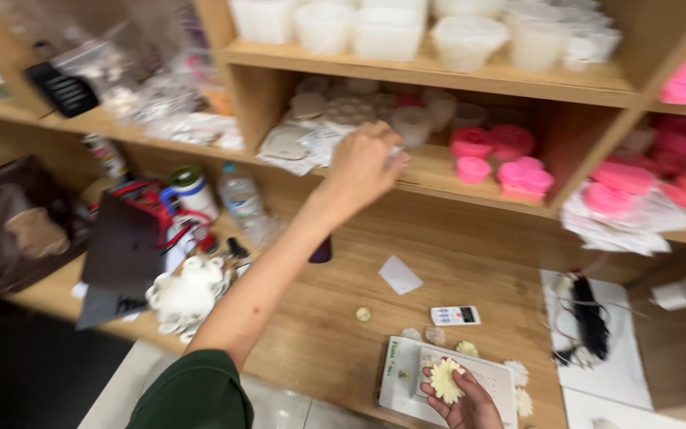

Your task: Refining flower-shaped wax items and packaging them into bags and decorative boxes.

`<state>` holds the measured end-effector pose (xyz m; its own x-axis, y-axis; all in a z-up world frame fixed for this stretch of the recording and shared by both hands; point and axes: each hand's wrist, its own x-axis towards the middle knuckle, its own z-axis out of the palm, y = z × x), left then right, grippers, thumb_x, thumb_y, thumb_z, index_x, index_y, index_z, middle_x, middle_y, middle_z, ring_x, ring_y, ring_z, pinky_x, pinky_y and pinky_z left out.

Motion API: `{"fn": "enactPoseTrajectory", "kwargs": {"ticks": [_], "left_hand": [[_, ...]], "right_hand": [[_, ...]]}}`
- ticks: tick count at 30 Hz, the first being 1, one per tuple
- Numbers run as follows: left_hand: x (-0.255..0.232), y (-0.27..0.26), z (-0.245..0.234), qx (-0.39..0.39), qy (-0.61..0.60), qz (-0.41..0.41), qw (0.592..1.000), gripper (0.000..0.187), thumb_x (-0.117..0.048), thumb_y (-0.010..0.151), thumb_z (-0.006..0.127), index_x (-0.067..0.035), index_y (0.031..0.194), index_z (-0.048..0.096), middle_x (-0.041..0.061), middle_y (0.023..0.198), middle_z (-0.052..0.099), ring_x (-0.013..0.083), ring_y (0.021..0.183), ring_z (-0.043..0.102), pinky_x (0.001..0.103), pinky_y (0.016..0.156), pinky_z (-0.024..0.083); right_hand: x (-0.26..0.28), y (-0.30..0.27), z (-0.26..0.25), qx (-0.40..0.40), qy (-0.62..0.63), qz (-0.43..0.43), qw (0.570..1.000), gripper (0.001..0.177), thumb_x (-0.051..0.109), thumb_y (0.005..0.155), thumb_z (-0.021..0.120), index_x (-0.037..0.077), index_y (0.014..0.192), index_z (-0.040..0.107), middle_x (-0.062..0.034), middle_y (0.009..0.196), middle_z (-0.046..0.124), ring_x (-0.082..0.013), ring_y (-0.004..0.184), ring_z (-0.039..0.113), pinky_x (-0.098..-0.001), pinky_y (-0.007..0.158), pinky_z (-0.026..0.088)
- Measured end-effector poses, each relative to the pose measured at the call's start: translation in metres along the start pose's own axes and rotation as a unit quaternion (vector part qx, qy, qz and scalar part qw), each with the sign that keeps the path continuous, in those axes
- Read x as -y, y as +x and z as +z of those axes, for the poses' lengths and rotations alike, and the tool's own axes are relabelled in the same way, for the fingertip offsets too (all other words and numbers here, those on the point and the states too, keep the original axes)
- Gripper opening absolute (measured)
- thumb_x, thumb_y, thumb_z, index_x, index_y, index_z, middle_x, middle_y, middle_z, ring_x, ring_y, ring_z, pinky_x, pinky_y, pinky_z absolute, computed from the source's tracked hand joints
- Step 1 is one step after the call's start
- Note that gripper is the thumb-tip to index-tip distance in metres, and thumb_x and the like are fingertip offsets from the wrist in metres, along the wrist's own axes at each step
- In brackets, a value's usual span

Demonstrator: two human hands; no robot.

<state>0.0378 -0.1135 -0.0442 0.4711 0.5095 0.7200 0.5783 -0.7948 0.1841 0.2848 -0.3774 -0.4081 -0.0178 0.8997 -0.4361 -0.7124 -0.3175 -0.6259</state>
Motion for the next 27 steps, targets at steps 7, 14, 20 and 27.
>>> {"fn": "enactPoseTrajectory", "kwargs": {"ticks": [7,14,20,27], "left_hand": [[0.07,-0.01,0.0,0.004,0.149,-0.014,0.989,0.018,-0.01,0.071,0.075,0.001,0.087,0.076,0.019,0.092,0.074,0.0341,0.091,0.071,0.047,0.075,0.058],[0.076,0.027,-0.035,-0.072,-0.024,-0.17,0.983,0.011,-0.006,0.091,0.059,-0.001,0.096,0.067,0.014,0.071,0.069,0.0227,0.056,0.066,0.039,0.055,0.055],[0.034,-0.071,-0.048,-0.218,-0.302,-0.124,0.92,0.005,-0.005,0.098,0.064,-0.001,0.098,0.063,0.005,0.09,0.068,0.0089,0.085,0.063,0.025,0.077,0.052],[-0.054,-0.234,-0.009,-0.224,-0.607,-0.413,0.641,0.018,-0.004,0.094,0.067,-0.004,0.11,0.061,0.003,0.092,0.072,0.0056,0.08,0.065,0.019,0.068,0.049]], "right_hand": [[-0.001,-0.002,0.081,0.017,-0.077,0.077,0.994,0.042,0.02,0.096,0.05,0.007,0.136,0.052,-0.0271,0.118,0.072,-0.0363,0.095,0.074,-0.0441,0.076,0.06],[-0.011,0.008,0.068,0.001,-0.087,0.093,0.992,0.042,0.02,0.096,0.05,0.009,0.137,0.053,-0.0264,0.118,0.071,-0.0364,0.096,0.073,-0.0442,0.077,0.059],[-0.007,0.02,0.05,0.033,-0.083,0.054,0.995,0.047,0.019,0.094,0.052,0.017,0.141,0.051,-0.0252,0.12,0.07,-0.0361,0.098,0.072,-0.0482,0.077,0.059],[0.049,-0.052,0.182,0.071,-0.14,-0.05,0.986,0.049,0.02,0.099,0.048,0.02,0.148,0.045,-0.0215,0.123,0.068,-0.0336,0.103,0.069,-0.046,0.079,0.057]]}}
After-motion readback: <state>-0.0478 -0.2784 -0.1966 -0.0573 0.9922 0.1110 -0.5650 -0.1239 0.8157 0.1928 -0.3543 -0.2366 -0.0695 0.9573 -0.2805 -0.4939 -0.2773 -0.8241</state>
